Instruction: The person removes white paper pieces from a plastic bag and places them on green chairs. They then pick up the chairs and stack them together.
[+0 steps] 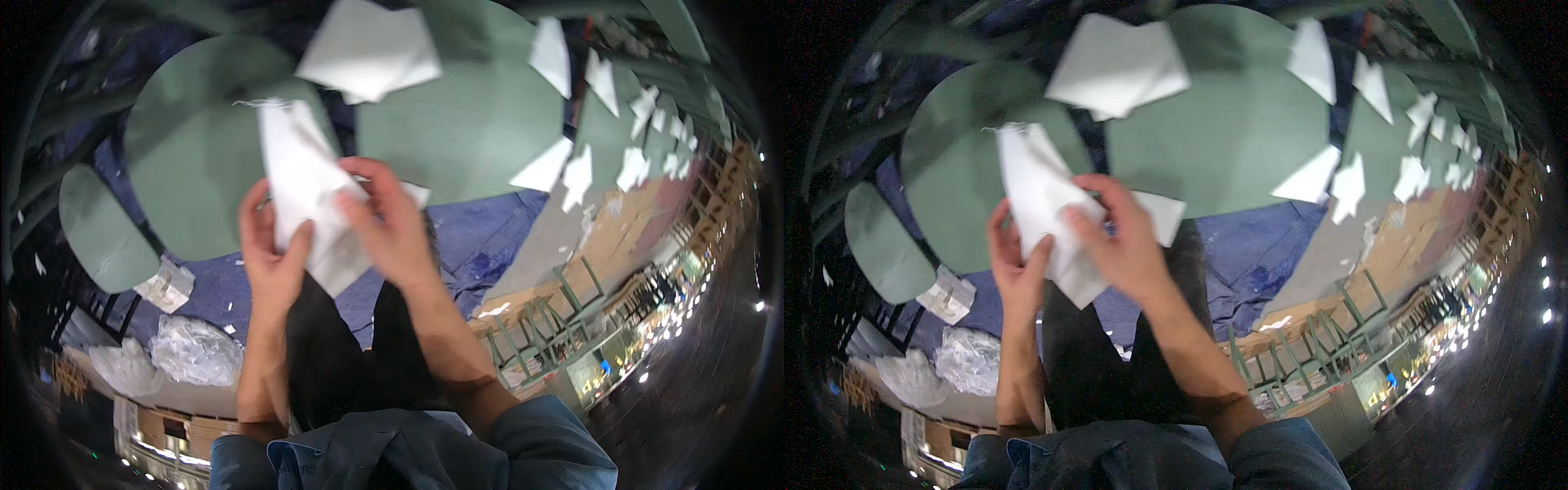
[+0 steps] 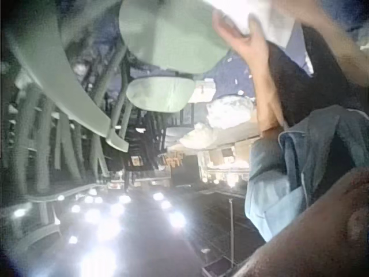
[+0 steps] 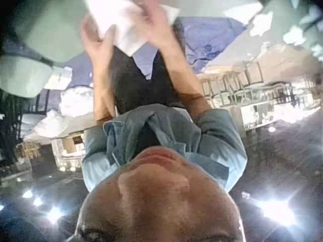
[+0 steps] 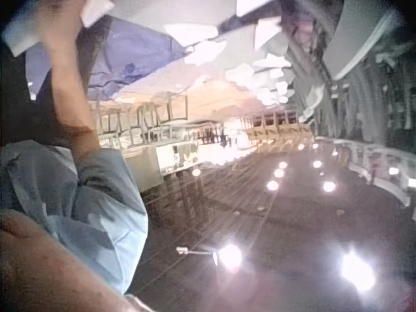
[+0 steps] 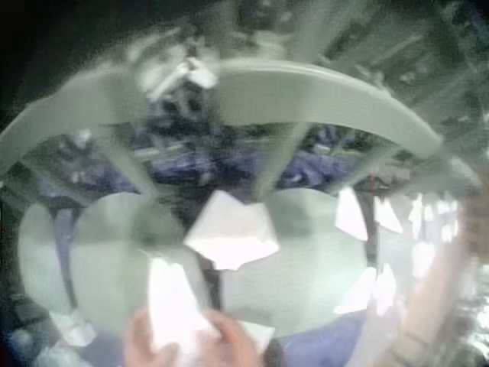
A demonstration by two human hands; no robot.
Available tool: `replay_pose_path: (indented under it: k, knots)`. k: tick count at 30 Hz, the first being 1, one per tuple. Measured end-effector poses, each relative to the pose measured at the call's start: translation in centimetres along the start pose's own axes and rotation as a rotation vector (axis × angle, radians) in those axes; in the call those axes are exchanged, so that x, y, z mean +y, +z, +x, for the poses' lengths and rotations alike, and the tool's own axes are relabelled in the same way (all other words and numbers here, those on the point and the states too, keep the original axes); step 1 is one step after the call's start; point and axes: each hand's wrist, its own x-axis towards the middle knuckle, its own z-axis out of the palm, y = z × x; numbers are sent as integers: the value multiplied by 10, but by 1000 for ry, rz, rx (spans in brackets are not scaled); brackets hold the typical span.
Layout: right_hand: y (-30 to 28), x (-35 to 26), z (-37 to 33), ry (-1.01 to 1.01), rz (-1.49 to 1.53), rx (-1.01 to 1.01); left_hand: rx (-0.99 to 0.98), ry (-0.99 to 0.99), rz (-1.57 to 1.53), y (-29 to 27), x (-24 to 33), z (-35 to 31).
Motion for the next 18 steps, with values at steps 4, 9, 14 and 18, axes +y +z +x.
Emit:
replay_pose_path:
  k: [4, 9, 14, 18]
  knots:
    - [-76, -35, -25, -31, 33, 100, 86, 36, -71, 77, -7, -29]
    - [-227, -31, -20, -188, 120, 119, -125, -31, -123, 187, -25, -23]
    - [-325, -58, 9, -188, 409, 314, -74, 83, -88, 261, -4, -32]
    - [-352, -33, 96, -370, 258, 689, -47, 54, -29, 239, -22, -38]
